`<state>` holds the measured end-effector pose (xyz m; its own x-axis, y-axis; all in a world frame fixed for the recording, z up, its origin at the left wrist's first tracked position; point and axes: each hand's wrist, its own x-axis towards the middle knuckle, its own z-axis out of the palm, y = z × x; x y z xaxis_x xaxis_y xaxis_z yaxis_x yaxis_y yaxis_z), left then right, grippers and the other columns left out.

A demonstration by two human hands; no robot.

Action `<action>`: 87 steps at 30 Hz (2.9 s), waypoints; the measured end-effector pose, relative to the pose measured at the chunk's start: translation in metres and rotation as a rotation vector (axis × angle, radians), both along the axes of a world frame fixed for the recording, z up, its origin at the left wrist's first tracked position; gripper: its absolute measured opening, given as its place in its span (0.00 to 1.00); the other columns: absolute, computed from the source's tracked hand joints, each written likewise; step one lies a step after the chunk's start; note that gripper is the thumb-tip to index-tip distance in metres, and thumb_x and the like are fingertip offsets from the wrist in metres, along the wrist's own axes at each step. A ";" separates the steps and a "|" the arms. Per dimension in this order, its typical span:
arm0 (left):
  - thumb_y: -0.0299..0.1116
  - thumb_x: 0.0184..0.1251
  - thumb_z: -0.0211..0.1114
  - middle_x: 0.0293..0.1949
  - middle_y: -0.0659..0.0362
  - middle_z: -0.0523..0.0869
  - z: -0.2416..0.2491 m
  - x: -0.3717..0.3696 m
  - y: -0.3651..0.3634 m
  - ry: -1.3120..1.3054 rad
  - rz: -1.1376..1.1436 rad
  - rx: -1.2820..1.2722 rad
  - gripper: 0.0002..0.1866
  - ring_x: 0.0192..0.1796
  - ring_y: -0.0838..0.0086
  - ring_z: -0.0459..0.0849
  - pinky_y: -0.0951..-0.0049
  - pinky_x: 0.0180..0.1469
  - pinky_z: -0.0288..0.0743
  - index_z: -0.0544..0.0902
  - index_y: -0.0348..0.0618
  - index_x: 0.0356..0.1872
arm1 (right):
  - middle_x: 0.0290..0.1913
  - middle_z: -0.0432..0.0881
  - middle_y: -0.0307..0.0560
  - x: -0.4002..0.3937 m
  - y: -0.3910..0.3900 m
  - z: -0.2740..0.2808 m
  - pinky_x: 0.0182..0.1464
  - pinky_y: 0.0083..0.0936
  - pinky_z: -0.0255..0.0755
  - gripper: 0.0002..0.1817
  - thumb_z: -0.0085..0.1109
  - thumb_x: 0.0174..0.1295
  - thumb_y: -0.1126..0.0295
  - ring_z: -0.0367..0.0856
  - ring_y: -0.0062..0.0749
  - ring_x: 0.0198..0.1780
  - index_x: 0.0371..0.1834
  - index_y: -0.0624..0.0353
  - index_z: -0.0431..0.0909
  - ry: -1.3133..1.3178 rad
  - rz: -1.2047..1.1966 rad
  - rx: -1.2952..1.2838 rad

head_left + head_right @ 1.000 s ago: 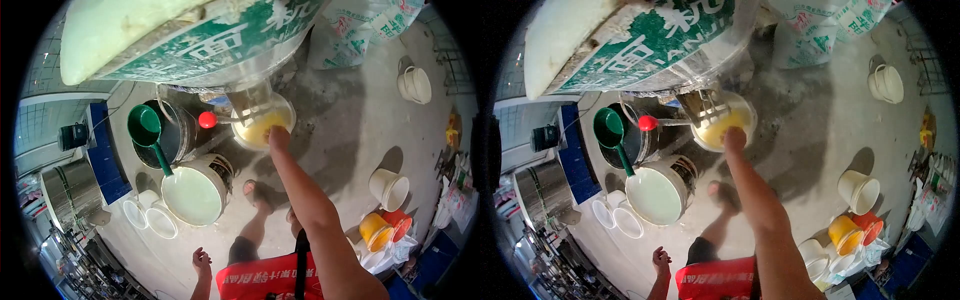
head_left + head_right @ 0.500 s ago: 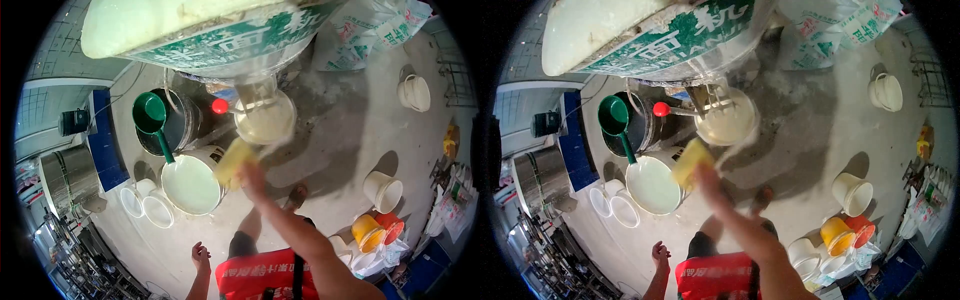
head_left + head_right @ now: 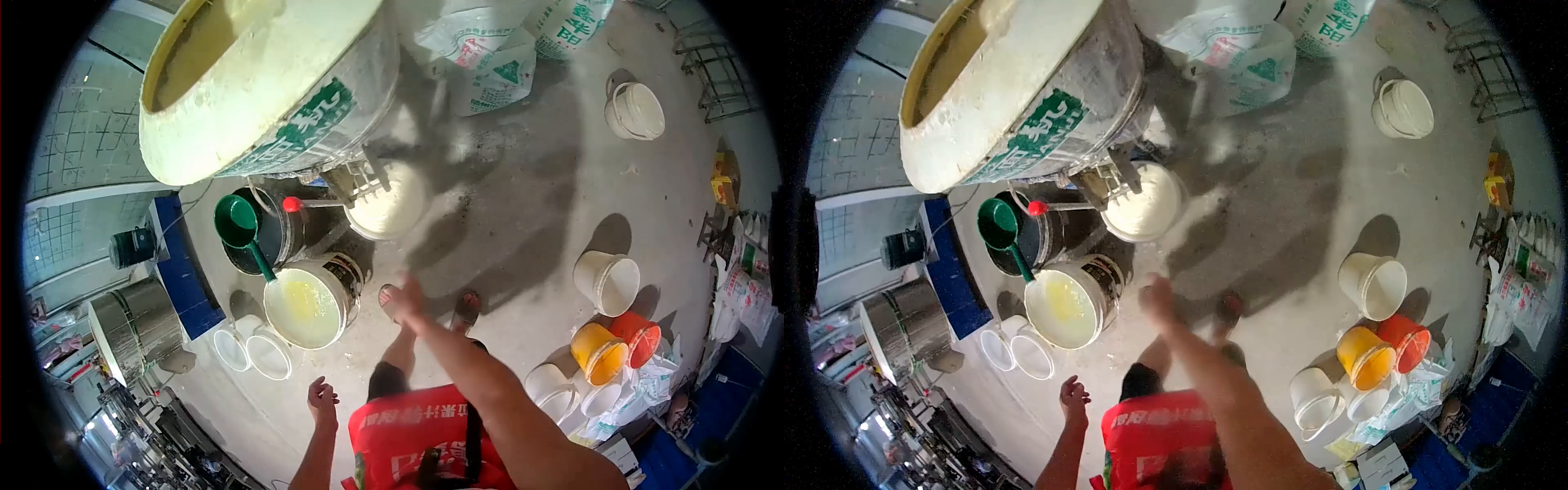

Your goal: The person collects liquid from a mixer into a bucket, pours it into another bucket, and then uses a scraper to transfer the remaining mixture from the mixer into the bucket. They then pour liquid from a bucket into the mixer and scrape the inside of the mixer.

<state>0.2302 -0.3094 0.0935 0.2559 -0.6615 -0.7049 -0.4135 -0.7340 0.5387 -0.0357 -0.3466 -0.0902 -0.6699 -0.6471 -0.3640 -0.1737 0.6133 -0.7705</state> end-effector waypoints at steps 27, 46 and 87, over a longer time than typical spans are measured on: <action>0.24 0.51 0.52 0.29 0.58 0.74 -0.043 0.058 -0.081 -0.195 -0.157 0.194 0.18 0.23 0.79 0.73 0.81 0.22 0.70 0.68 0.34 0.46 | 0.42 0.72 0.57 -0.194 -0.124 -0.211 0.48 0.42 0.62 0.21 0.53 0.50 0.61 0.70 0.50 0.45 0.46 0.59 0.69 0.274 0.084 0.122; 0.25 0.53 0.52 0.29 0.60 0.73 0.015 0.043 -0.118 -0.160 -0.102 0.215 0.16 0.22 0.79 0.72 0.80 0.21 0.68 0.70 0.37 0.45 | 0.11 0.59 0.35 -0.085 -0.190 -0.052 0.19 0.24 0.57 0.18 0.52 0.55 0.56 0.60 0.25 0.15 0.14 0.49 0.60 -1.412 -1.209 -0.495; 0.27 0.50 0.55 0.25 0.58 0.75 -0.007 -0.270 -0.064 -0.152 -0.475 0.127 0.16 0.21 0.76 0.75 0.76 0.20 0.71 0.71 0.35 0.42 | 0.11 0.60 0.38 -0.658 0.119 -0.123 0.10 0.23 0.53 0.10 0.51 0.51 0.62 0.59 0.24 0.09 0.21 0.53 0.65 -0.081 -0.691 -0.263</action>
<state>-0.0400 -0.3731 0.0861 0.0533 -0.6412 -0.7655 -0.7839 -0.5018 0.3657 -0.6932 -0.2273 -0.2128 -0.9333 -0.1605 -0.3212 0.2488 0.3559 -0.9008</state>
